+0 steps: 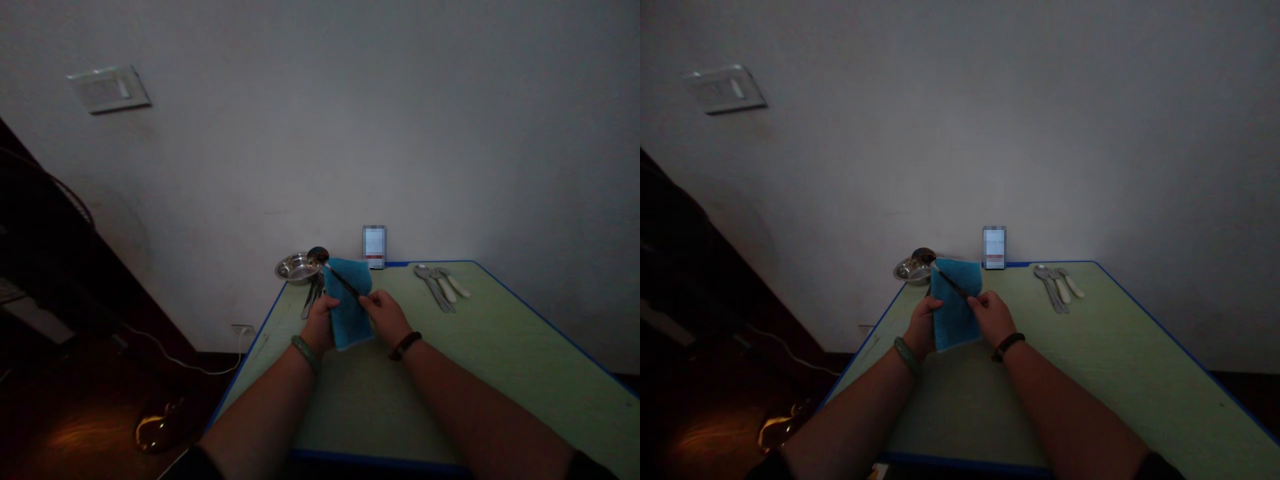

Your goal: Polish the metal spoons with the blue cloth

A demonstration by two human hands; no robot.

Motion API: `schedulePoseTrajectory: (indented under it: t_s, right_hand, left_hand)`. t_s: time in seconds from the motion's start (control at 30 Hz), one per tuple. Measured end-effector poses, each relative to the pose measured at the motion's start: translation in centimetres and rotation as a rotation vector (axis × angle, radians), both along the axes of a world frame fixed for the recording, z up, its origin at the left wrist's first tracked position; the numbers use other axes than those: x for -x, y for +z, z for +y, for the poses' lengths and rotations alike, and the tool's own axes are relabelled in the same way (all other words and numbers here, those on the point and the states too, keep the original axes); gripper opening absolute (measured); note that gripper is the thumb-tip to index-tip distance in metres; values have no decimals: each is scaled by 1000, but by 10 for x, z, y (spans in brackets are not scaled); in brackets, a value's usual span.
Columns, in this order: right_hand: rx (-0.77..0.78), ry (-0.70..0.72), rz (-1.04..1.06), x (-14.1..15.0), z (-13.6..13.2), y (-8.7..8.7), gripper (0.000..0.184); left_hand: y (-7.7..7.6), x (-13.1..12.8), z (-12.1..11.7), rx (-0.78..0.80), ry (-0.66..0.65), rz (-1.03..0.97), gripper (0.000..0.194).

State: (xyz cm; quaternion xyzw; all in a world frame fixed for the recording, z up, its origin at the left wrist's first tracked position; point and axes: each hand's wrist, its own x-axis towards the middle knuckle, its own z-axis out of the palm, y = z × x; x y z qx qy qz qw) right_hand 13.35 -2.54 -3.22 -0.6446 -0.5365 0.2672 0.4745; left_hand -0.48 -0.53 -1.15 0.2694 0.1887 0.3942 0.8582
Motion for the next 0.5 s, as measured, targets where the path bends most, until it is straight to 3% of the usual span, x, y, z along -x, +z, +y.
schedulePoseTrajectory:
  t_s: [0.33, 0.5]
  right_hand:
    - [-18, -9, 16, 1, -1, 3, 30]
    - [4, 1, 2, 1, -1, 5, 30]
  left_hand:
    - [-2, 3, 2, -47, -92, -34, 50]
    - [0, 5, 3, -36, 6, -8, 51]
